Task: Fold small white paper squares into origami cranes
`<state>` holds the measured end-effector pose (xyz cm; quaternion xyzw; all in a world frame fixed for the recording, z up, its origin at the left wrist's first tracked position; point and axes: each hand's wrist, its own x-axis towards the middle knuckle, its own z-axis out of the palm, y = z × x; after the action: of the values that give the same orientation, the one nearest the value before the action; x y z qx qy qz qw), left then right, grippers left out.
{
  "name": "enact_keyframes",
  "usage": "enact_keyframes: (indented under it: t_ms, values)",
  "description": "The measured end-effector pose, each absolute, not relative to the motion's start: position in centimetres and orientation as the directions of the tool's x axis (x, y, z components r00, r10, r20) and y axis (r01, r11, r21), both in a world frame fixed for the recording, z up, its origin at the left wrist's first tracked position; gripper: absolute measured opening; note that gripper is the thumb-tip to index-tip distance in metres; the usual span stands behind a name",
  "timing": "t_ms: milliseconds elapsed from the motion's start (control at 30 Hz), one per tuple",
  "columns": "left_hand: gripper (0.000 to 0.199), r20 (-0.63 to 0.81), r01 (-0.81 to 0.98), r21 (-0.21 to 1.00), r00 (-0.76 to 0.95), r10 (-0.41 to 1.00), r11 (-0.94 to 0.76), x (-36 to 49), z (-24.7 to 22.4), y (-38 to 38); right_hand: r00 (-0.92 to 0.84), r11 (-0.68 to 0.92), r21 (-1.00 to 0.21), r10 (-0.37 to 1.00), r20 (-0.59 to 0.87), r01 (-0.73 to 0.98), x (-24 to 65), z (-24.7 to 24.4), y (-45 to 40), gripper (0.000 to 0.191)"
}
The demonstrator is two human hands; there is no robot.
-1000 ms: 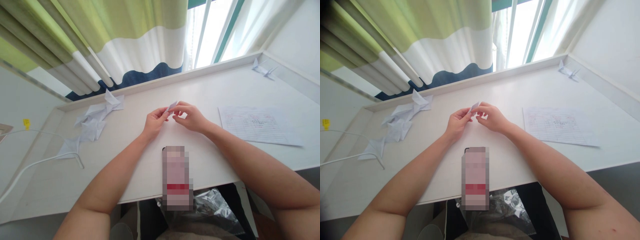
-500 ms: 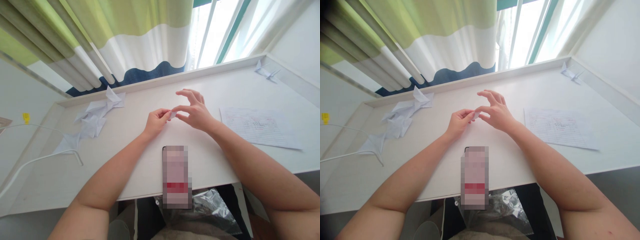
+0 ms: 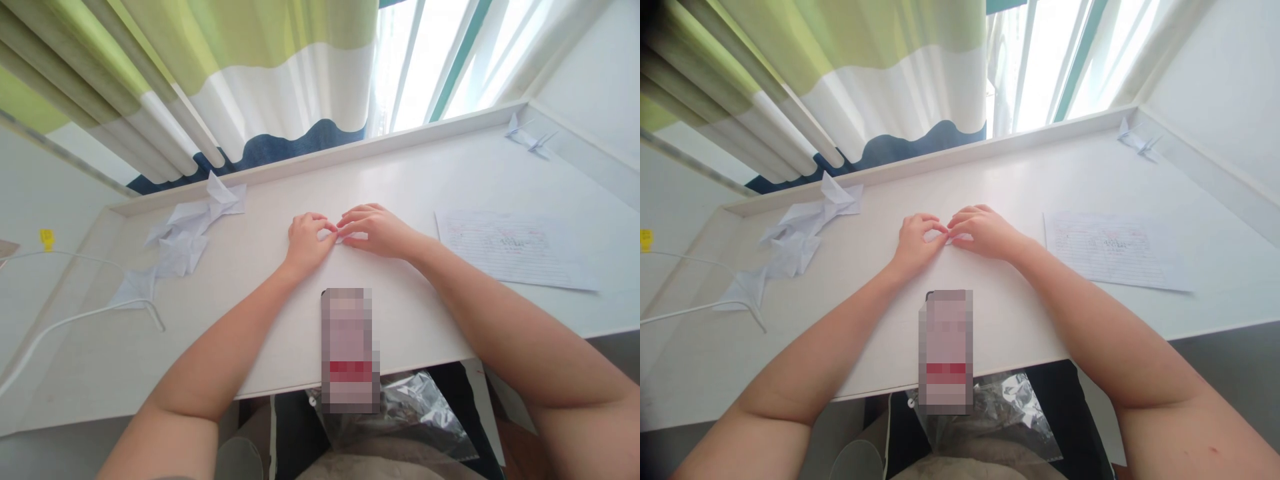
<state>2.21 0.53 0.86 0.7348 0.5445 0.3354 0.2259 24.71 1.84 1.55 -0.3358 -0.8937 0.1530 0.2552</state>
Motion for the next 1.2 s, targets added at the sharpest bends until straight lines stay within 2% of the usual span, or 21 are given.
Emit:
enact_keyframes:
  t_ms: [167, 233, 333, 433, 600, 733, 867, 933, 1000, 1200]
  values:
    - [0.011, 0.275, 0.652, 0.652, 0.273, 0.922, -0.388, 1.6, 1.1, 1.0, -0.634, 0.707, -0.458, 0.698, 0.333, 0.539, 24.5, 1.6, 1.8, 0.018]
    - [0.011, 0.286, 0.662, 0.587, 0.369, 0.884, -0.466, 1.3, 1.4, 0.9, -0.631, 0.700, -0.458, 0.706, 0.322, 0.548, 24.4, 1.7, 1.8, 0.018]
    - [0.015, 0.307, 0.680, 0.428, 0.510, 0.804, -0.595, 1.0, 2.1, 0.5, -0.632, 0.695, -0.460, 0.709, 0.313, 0.552, 24.4, 1.9, 1.7, 0.021]
    - [0.016, 0.313, 0.691, 0.348, 0.552, 0.773, -0.634, 0.9, 2.3, 0.3, -0.632, 0.692, -0.475, 0.709, 0.311, 0.543, 24.5, 1.9, 1.7, 0.021]
    - [0.013, 0.326, 0.673, 0.404, 0.527, 0.785, -0.620, 0.7, 1.6, 1.0, -0.614, 0.665, -0.520, 0.730, 0.301, 0.536, 24.8, 1.6, 2.0, 0.021]
    - [0.009, 0.300, 0.640, 0.534, 0.468, 0.831, -0.553, 0.6, 0.9, 1.6, -0.600, 0.649, -0.548, 0.742, 0.300, 0.529, 24.6, 1.3, 2.2, 0.024]
    - [0.005, 0.256, 0.628, 0.632, 0.383, 0.887, -0.454, 0.9, 0.8, 1.6, -0.536, 0.600, -0.602, 0.784, 0.312, 0.527, 24.0, 1.0, 2.3, 0.016]
    - [0.005, 0.240, 0.632, 0.650, 0.357, 0.903, -0.423, 1.1, 0.9, 1.6, -0.487, 0.562, -0.635, 0.815, 0.315, 0.530, 23.8, 0.9, 2.2, 0.011]
    - [0.006, 0.235, 0.636, 0.656, 0.337, 0.912, -0.405, 1.2, 1.0, 1.5, -0.456, 0.543, -0.654, 0.830, 0.321, 0.528, 23.8, 0.8, 2.2, 0.014]
    - [0.008, 0.232, 0.656, 0.644, 0.323, 0.918, -0.393, 1.4, 1.1, 1.3, -0.462, 0.548, -0.652, 0.826, 0.323, 0.523, 24.0, 0.7, 2.2, 0.014]
